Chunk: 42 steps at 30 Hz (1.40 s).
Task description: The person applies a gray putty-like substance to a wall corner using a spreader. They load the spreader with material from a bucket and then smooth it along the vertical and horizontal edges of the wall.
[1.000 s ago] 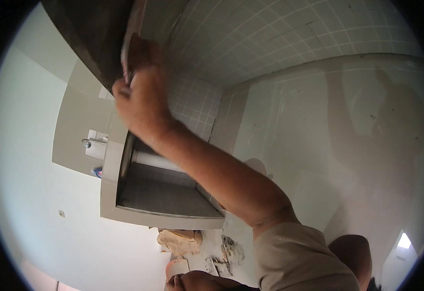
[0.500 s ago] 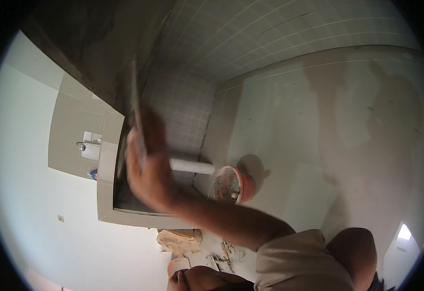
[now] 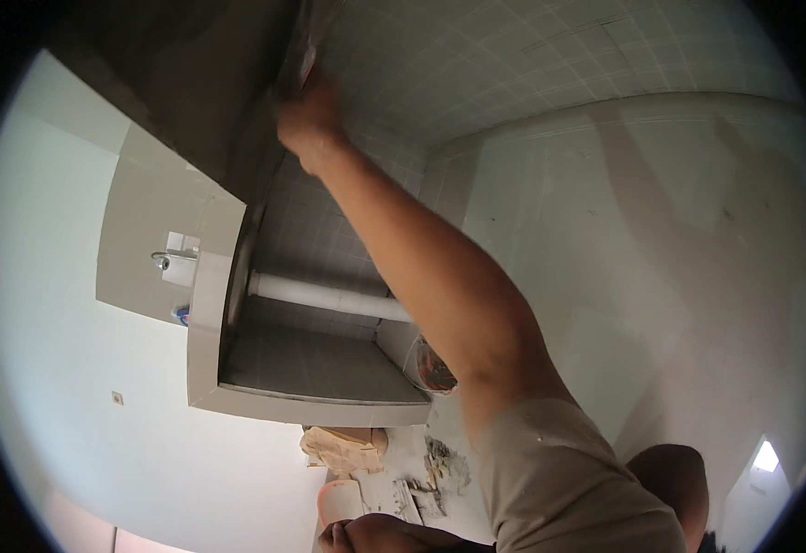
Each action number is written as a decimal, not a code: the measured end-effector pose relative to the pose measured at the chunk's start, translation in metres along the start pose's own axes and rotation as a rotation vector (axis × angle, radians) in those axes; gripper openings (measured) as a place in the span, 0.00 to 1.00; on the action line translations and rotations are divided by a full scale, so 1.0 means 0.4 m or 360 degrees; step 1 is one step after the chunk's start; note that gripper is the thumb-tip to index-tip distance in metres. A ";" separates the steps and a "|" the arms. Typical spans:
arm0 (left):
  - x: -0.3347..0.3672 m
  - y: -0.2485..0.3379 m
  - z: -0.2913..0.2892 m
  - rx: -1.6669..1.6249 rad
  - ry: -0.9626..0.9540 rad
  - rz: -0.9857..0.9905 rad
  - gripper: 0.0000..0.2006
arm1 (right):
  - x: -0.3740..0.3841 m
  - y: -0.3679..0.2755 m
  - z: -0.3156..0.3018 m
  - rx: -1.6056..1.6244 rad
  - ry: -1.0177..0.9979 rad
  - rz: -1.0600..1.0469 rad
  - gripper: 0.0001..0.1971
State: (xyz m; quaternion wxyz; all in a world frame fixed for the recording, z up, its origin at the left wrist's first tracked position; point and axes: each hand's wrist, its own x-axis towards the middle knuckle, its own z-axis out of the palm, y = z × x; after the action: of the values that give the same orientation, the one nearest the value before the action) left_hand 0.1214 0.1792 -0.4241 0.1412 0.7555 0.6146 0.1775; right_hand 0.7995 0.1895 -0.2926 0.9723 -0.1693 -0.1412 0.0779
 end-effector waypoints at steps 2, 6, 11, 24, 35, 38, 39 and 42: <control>-0.032 0.103 0.023 -0.0009 0.0046 0.0041 0.19 | -0.049 0.033 0.021 -0.0024 0.0002 -0.0223 0.19; -0.050 0.133 0.011 0.0026 0.0116 0.0112 0.19 | -0.206 0.023 0.068 -0.0060 -0.0036 -0.0529 0.19; -0.039 0.100 0.011 0.0023 0.0146 0.0110 0.19 | -0.380 -0.047 0.116 -0.0260 0.0041 -0.1014 0.23; -0.024 0.050 0.028 -0.0153 0.0151 0.0227 0.18 | -0.356 0.016 0.026 0.0003 0.0106 0.0050 0.18; -0.015 0.069 0.015 -0.0099 0.0077 0.0157 0.18 | -0.278 -0.078 0.004 0.0073 -0.0406 0.0319 0.16; 0.010 0.022 0.005 -0.0150 0.0081 0.0171 0.17 | -0.381 -0.163 0.017 -0.0076 -0.0487 0.0151 0.12; 0.023 0.000 0.008 -0.0181 0.0076 0.0202 0.16 | -0.411 -0.170 0.022 -0.0159 -0.0492 0.0028 0.11; 0.051 0.075 0.026 0.0067 -0.0001 0.0114 0.16 | -0.478 -0.127 0.035 0.0041 -0.0248 -0.0521 0.08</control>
State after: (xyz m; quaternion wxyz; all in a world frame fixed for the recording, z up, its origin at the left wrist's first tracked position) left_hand 0.1559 0.1930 -0.4187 0.1190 0.7799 0.5907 0.1690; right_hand 0.6193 0.1086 -0.3098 0.9602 -0.1250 -0.2406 -0.0668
